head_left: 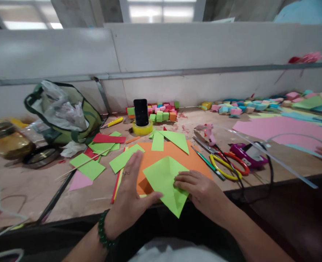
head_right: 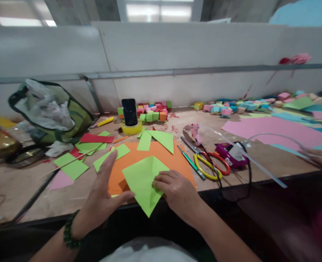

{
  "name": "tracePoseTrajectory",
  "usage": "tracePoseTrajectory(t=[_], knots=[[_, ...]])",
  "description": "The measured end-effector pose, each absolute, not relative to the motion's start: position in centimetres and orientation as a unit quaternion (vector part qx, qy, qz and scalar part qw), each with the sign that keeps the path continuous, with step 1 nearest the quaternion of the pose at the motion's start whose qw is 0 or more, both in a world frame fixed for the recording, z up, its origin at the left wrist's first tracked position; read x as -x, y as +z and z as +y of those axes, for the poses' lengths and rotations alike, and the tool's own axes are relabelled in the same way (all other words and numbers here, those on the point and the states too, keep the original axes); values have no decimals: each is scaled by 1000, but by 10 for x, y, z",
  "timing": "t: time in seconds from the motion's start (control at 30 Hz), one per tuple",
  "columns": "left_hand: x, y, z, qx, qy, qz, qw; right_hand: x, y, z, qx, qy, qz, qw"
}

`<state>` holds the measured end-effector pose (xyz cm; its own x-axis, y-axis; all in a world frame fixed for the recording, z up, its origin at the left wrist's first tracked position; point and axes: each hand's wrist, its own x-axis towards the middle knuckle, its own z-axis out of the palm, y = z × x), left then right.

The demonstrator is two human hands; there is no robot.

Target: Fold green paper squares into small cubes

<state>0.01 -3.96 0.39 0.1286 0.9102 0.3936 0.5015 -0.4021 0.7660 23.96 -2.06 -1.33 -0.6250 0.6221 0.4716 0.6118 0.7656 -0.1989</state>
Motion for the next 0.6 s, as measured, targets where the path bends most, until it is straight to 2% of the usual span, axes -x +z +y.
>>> tracePoseTrajectory(t=[0.07,0.17,0.27,0.4,0.6], knots=[[7,7,-36,-838,302,425,162,-242,-17,-22,355,53,-897,257],[6,9,-30,-892,173,383,168,-244,-15,-25,374,125,-881,260],[1,6,-23,-867,160,432,191,-248,-10,-23,404,200,-855,257],[-3,2,-13,-818,171,507,209,-254,-5,-9,505,234,-803,214],[-13,3,1,-776,136,599,141,-253,3,12,591,250,-751,154]])
